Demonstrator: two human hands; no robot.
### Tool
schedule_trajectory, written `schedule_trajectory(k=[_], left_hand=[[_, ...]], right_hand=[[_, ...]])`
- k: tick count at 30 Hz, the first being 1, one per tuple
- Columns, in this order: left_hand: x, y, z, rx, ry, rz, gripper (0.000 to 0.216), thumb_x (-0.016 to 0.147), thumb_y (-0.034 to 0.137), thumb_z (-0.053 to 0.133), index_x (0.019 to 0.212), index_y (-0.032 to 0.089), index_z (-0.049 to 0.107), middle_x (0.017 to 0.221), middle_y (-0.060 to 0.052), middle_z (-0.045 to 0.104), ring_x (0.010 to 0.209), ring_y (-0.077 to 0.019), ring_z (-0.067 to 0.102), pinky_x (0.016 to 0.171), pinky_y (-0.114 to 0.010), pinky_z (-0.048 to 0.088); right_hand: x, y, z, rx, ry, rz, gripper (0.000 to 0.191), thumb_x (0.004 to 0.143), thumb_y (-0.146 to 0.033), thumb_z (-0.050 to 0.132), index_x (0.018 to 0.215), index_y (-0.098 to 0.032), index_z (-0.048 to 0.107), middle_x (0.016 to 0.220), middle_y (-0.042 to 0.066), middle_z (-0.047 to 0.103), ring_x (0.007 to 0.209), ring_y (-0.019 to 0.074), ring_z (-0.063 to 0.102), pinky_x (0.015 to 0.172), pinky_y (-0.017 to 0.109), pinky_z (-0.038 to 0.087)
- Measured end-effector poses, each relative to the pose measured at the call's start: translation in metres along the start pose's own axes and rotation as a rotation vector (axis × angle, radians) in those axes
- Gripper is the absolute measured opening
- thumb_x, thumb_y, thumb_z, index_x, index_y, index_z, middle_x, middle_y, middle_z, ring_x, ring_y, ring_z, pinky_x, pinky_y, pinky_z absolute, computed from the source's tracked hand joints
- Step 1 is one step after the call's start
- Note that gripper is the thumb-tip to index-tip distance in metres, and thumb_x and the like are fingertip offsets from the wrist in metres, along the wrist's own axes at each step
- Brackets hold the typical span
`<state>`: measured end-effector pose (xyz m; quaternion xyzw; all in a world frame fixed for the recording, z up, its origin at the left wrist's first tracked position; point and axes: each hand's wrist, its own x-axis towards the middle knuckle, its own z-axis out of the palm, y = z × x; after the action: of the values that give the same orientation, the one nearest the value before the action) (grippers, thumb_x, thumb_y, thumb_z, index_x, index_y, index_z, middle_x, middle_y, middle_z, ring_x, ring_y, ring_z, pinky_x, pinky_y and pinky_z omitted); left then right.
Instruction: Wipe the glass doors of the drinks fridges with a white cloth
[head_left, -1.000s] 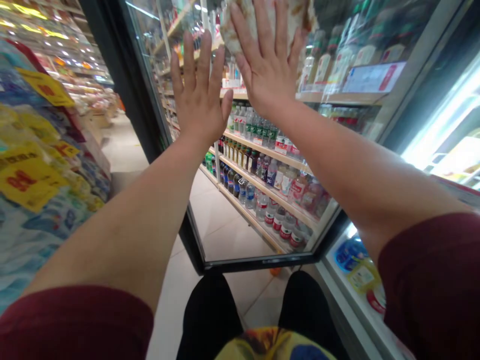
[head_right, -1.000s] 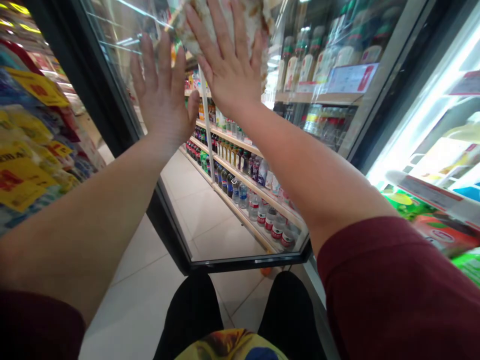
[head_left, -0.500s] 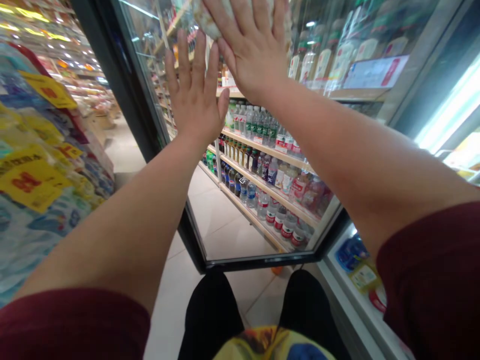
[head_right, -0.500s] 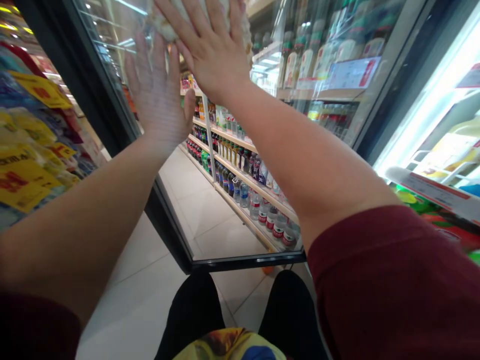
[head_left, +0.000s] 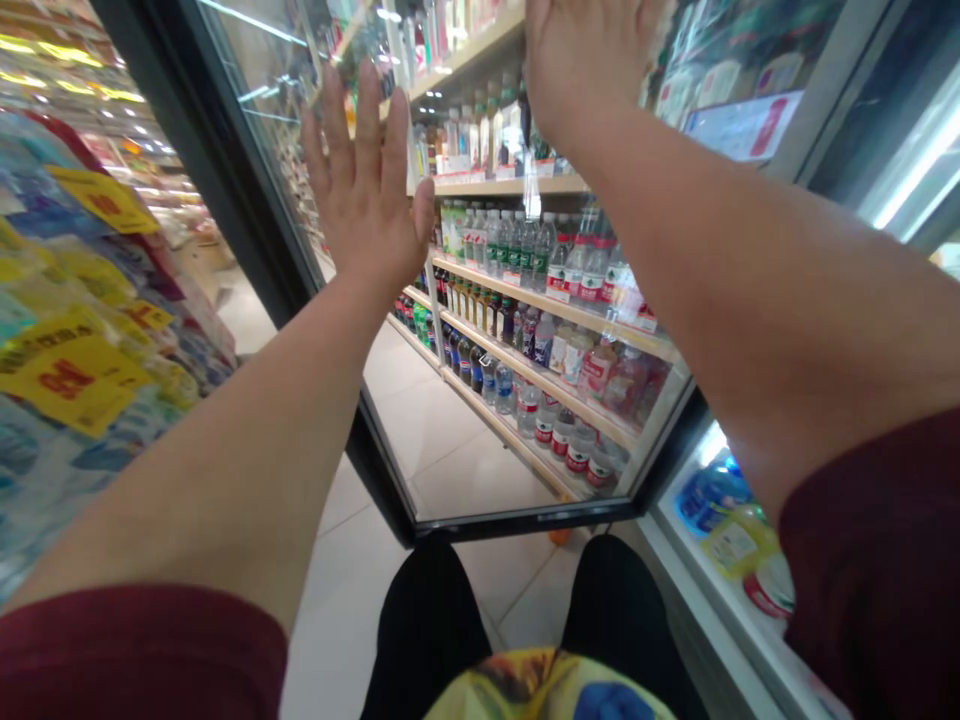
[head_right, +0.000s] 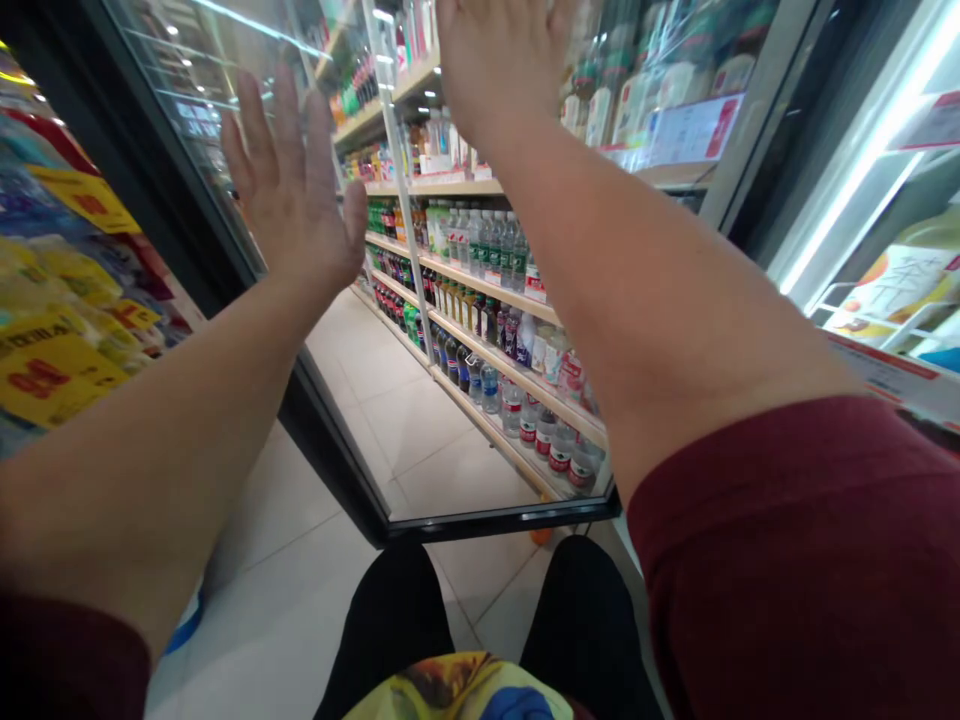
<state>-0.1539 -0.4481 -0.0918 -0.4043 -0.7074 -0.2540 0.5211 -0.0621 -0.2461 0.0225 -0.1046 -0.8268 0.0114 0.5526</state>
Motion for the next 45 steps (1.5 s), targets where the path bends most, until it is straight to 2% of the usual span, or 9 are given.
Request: schedule_trajectory(k=[9,15,21,24,28,32,39,42,45], left_hand=[[-0.003,0.002,-0.002,0.012,0.022,0.009,0.08,0.093,0.069,0.027,0.166,0.037,0.025,0.166,0.023,-0.003,0.159,-0.0228,-0.017,0.131,-0.03,-0.021],[0.001,-0.009,0.006,-0.018,0.042,-0.022,0.086,0.09,0.073,0.029,0.167,0.035,0.026,0.165,0.026,-0.001,0.159,-0.0253,-0.017,0.131,-0.03,-0.024],[0.003,-0.008,0.007,0.037,0.048,-0.043,0.087,0.091,0.076,0.026,0.166,0.033,0.028,0.168,0.022,0.001,0.16,-0.0216,-0.017,0.132,-0.03,-0.021],[0.002,-0.003,0.004,0.041,0.037,-0.069,0.09,0.089,0.08,0.028,0.165,0.032,0.028,0.169,0.019,0.002,0.155,-0.016,-0.028,0.131,-0.03,-0.022],[0.001,-0.005,0.005,0.084,0.03,-0.043,0.083,0.093,0.071,0.029,0.167,0.034,0.024,0.166,0.026,-0.003,0.16,-0.022,-0.015,0.132,-0.028,-0.02],[0.003,-0.015,0.012,0.04,0.069,-0.014,0.082,0.093,0.068,0.035,0.167,0.033,0.025,0.163,0.03,-0.006,0.159,-0.0241,-0.02,0.13,-0.027,-0.025],[-0.001,-0.014,0.007,0.017,0.047,0.07,0.079,0.093,0.063,0.038,0.167,0.039,0.021,0.164,0.027,-0.006,0.157,-0.0213,-0.022,0.131,-0.029,-0.022],[0.004,-0.025,0.017,0.172,0.096,0.075,0.077,0.098,0.053,0.039,0.168,0.037,0.012,0.159,0.032,-0.02,0.15,-0.0107,-0.035,0.127,-0.026,-0.029],[0.011,-0.041,0.032,0.284,0.144,0.144,0.078,0.1,0.045,0.041,0.168,0.033,0.006,0.159,0.028,-0.03,0.149,-0.0112,-0.039,0.124,-0.03,-0.034]], right_hand=[[-0.022,0.016,0.001,-0.059,-0.048,0.05,0.056,0.114,-0.044,0.025,0.167,-0.031,0.018,0.175,0.001,0.009,0.162,0.0269,0.01,0.131,0.054,-0.002],[-0.069,0.038,0.012,-0.146,0.022,-0.162,0.058,0.11,-0.043,0.029,0.167,-0.04,0.016,0.175,-0.003,0.012,0.163,0.0262,0.009,0.131,0.055,0.007],[-0.059,0.079,0.007,-0.122,0.077,-0.382,0.057,0.111,-0.045,0.027,0.167,-0.035,0.021,0.173,0.004,0.019,0.161,0.0327,0.017,0.128,0.06,0.014],[-0.052,0.092,0.004,-0.102,0.114,-0.286,0.058,0.112,-0.049,0.024,0.167,-0.031,0.023,0.173,0.007,0.021,0.161,0.0329,0.019,0.128,0.06,0.015],[-0.062,0.105,0.009,-0.07,0.184,-0.149,0.06,0.111,-0.048,0.027,0.166,-0.026,0.025,0.173,0.008,0.021,0.161,0.0321,0.018,0.128,0.06,0.015],[-0.059,0.111,0.004,-0.077,0.15,-0.063,0.061,0.11,-0.047,0.028,0.167,-0.025,0.023,0.173,0.007,0.017,0.162,0.0303,0.015,0.129,0.059,0.012],[-0.013,0.109,-0.008,-0.057,0.132,0.465,0.059,0.111,-0.038,0.027,0.168,-0.028,0.012,0.175,0.0,0.005,0.164,0.0209,0.004,0.131,0.059,0.003],[-0.019,0.112,0.005,0.069,0.19,0.648,0.06,0.11,-0.03,0.026,0.168,-0.027,0.014,0.175,0.001,0.003,0.164,0.0233,0.003,0.127,0.067,-0.006],[-0.032,0.11,0.022,0.176,0.244,0.759,0.061,0.11,-0.032,0.02,0.169,-0.021,0.012,0.174,0.01,-0.002,0.164,0.029,-0.001,0.121,0.075,-0.01]])
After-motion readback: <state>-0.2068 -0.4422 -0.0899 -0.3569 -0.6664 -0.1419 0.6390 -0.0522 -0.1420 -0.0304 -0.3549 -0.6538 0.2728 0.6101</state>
